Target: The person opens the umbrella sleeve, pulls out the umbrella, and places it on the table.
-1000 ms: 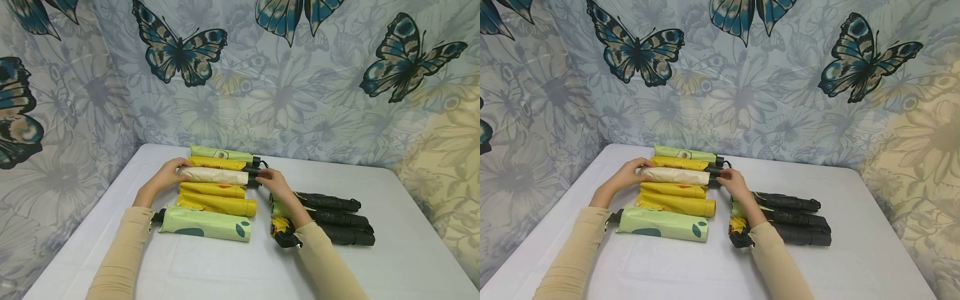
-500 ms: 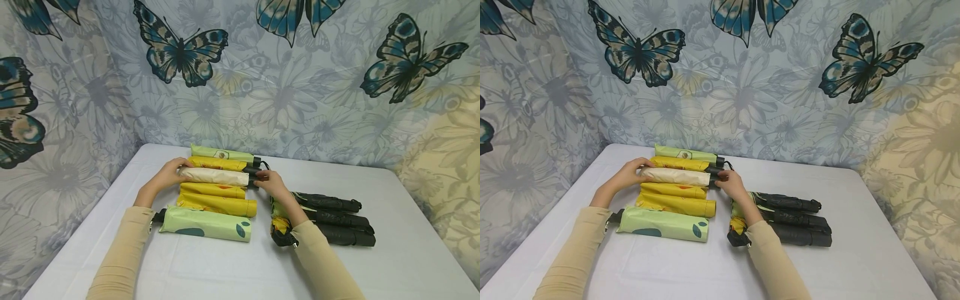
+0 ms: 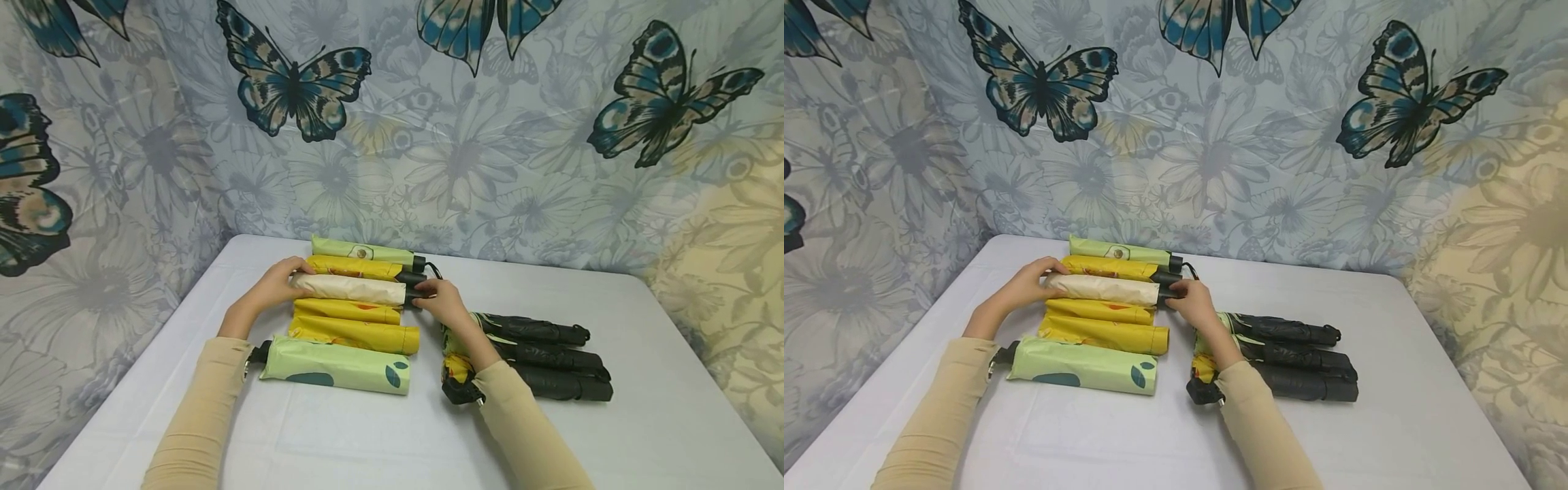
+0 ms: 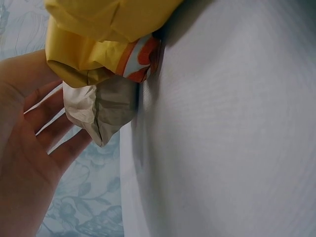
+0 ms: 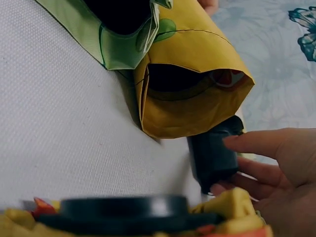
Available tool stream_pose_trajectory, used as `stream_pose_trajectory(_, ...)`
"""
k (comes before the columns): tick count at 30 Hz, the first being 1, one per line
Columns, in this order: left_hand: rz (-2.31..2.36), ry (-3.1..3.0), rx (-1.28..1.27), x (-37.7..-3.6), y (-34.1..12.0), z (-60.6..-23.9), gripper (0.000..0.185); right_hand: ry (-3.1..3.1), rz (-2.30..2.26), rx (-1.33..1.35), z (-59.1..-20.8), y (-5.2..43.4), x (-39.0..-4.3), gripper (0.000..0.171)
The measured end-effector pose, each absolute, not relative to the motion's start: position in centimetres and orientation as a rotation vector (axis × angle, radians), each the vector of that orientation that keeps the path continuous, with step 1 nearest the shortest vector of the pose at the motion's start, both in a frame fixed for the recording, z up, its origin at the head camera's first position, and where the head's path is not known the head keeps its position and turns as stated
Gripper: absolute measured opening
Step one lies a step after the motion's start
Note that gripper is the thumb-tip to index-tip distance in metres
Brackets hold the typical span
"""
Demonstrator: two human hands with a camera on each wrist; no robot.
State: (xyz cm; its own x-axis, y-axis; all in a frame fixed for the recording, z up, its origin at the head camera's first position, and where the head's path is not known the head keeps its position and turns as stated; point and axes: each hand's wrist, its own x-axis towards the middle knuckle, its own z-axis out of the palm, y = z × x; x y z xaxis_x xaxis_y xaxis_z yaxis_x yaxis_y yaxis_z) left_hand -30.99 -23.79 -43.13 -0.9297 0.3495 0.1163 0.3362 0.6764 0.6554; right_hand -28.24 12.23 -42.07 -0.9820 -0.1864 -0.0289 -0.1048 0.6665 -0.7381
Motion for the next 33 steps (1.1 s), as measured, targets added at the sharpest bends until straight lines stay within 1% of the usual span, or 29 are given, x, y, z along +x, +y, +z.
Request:
stream_pose_trajectory(6,1.077,2.870,0.614,-30.86,-23.92,-43.01,0.038,2.781,-1.127,-0.298,-42.01,12.17,-28.42,0.042)
stream_pose_trajectory(12,1.028,2.884,0.644,-30.96,-24.05,-43.03,0.041,2.820,-1.056,-0.328,-42.16,12.04,-28.51,0.045)
stream_pose_trajectory(23,1.023,2.869,0.632,-30.98,-24.14,-43.25,0.041,2.831,-1.014,-0.339,-42.49,12.04,-28.74,0.041)
stream_pose_trajectory(33,1.016,2.851,0.643,-31.04,-24.23,-43.49,0.045,2.797,-1.040,-0.328,-42.32,12.45,-28.53,0.041)
